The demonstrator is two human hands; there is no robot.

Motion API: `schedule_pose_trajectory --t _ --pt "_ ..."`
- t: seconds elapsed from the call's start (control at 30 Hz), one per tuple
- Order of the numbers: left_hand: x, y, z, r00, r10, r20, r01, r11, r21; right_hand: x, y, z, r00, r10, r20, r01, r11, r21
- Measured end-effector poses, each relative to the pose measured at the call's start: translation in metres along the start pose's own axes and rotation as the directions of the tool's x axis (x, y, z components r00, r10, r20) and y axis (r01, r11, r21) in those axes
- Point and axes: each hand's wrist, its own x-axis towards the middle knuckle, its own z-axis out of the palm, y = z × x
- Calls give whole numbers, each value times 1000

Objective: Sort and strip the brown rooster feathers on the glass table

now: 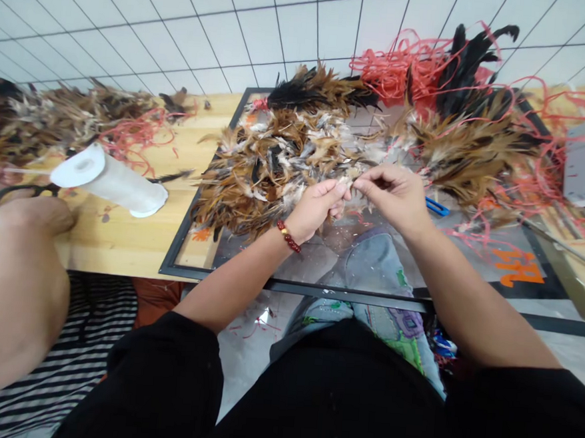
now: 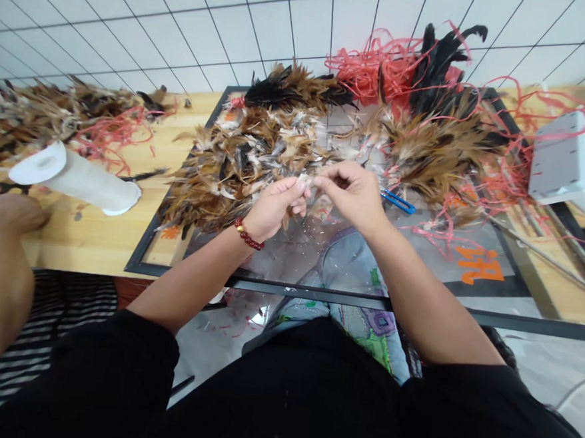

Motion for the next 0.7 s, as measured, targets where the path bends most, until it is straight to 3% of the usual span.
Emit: schedule_pose_trajectory --t 0.1,0.17,0.27,0.4,0.5,0.6,0.7 --pt "0 2 1 996 0 -87 -5 998 -58 9 19 -19 988 -35 -151 0 974 -228" --pt "1 2 1 992 7 -129 -18 996 -85 12 32 -31 983 -85 -160 18 924 -381" --pt "3 1 0 987 25 -156 -42 994 -105 11 43 -35 995 -90 -51 51 856 -515" --pt "6 -3 -4 981 62 -183 -80 993 -91 6 42 -25 992 24 124 59 781 -622" --pt "9 -6 -8 974 96 -207 -112 991 -66 6 35 -23 985 125 123 -33 820 -572" --pt "13 -10 -13 963 145 -229 -169 982 -87 9 26 -28 948 265 179 -204 932 -299" --pt "15 -12 -18 943 175 -284 -216 969 -121 12 20 -29 909 348 228 -305 930 -203"
